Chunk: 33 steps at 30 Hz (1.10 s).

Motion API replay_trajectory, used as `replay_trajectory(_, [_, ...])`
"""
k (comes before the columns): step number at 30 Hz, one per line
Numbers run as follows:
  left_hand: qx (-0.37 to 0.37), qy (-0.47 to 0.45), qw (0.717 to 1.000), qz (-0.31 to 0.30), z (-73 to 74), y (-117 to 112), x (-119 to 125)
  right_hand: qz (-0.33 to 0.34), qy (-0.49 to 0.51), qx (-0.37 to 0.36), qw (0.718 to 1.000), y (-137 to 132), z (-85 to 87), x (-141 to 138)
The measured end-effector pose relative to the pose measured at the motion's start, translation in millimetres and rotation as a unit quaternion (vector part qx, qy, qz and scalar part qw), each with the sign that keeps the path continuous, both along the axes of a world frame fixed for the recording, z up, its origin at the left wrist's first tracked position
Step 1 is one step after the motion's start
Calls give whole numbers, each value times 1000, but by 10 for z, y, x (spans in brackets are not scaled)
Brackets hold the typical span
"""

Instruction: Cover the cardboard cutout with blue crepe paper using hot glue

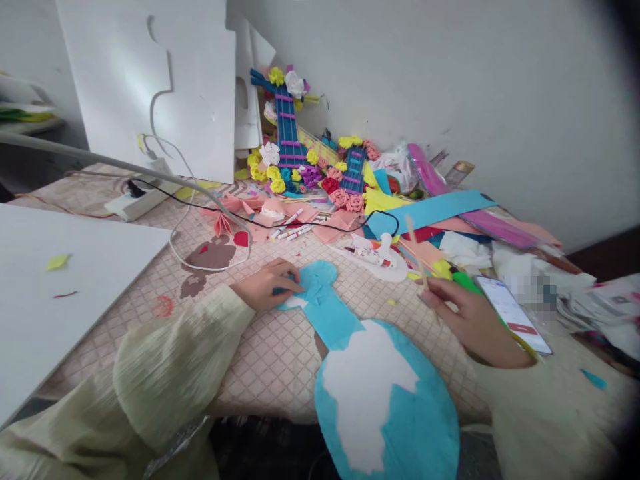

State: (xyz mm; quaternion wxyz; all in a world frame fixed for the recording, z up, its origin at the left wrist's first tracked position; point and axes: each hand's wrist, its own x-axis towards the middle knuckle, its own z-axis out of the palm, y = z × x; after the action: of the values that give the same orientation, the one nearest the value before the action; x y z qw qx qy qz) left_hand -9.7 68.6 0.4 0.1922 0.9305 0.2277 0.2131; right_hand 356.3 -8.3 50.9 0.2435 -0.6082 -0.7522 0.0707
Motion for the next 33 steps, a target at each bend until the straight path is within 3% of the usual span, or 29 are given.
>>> replay_trajectory(4, [13, 9, 1000, 23, 10, -39, 11, 9, -52, -50, 997, -197, -305, 309])
replay_trajectory(8, [18, 28, 999, 41, 10, -83, 28, -10, -84, -73, 994, -347, -458, 415])
replay_trajectory(12, [50, 48, 996, 58, -1, -131, 39, -15, -83, -76, 994, -411, -489, 407])
replay_trajectory(18, [72, 7, 995, 67, 27, -177, 57, -16, -83, -60, 995, -430, -523, 392])
replay_trajectory(25, [74, -43, 983, 163, 11, -131, 72, -37, -83, -52, 995, -439, -568, 426])
replay_trajectory(33, [101, -27, 978, 179, 16, -148, 43, -18, -117, -18, 993, -480, -585, 424])
